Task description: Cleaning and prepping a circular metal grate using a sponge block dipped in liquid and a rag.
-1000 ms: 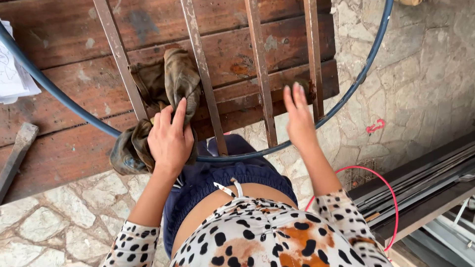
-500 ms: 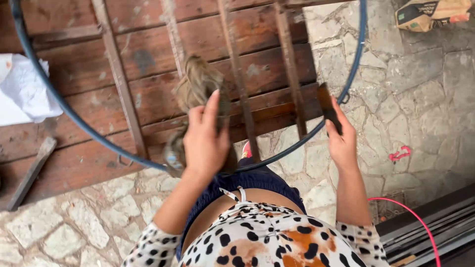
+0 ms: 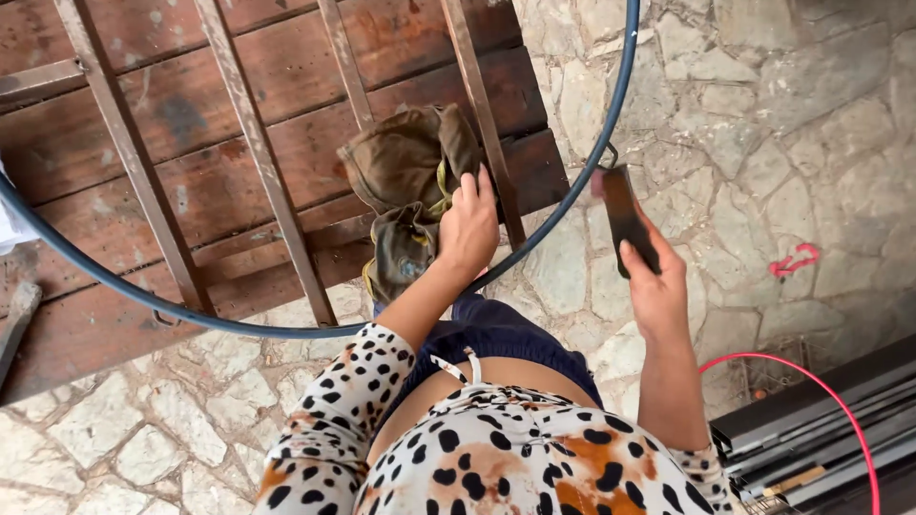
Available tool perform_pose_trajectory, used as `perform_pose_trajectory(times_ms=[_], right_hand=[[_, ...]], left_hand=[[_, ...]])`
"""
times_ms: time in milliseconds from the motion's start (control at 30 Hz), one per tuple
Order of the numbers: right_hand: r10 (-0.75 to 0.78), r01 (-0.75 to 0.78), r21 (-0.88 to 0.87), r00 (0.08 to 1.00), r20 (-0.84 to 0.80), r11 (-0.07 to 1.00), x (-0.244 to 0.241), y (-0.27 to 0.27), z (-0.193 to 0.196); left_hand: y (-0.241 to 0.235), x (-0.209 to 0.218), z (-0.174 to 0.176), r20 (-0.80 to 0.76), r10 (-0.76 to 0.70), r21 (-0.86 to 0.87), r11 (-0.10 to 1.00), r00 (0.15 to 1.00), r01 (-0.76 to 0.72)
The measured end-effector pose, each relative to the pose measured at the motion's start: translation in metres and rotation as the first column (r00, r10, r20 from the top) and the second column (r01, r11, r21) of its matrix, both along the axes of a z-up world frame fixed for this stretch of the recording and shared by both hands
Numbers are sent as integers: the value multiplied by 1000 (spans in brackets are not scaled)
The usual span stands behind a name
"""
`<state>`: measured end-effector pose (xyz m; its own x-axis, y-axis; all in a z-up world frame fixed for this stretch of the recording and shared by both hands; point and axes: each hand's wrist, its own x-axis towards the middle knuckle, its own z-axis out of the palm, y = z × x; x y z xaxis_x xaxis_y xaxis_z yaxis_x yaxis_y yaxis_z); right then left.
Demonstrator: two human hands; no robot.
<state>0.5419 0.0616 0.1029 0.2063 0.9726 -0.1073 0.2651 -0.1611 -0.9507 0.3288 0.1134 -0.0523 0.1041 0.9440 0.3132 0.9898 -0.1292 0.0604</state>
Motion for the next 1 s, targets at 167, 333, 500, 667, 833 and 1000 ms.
perform_pose_trajectory(times_ms=[167,333,500,667,833,1000], right_hand=[[23,-14,69,991,-129,998,2,25,14],[-69,65,-26,865,-498,998,4,37,27],[-130,93,-91,767,-628,992,40,42,14],[-186,143,-120,712,-677,983,60,35,27],[-211,150,-149,693,-690,977,76,27,14],[-220,148,-163,697,-683,975,78,21,13]], left_hand=[[4,0,-3,-11,2,-18,1000,1000,-3],[-20,-9,-9,66,-127,-130,982,990,135],[-31,-32,2,253,-158,-298,926,955,232],[-15,-65,87,251,-22,-329,938,968,107],[12,-61,40,198,146,-376,924,969,-62],[1,-28,3,72,-73,-185,979,995,85]])
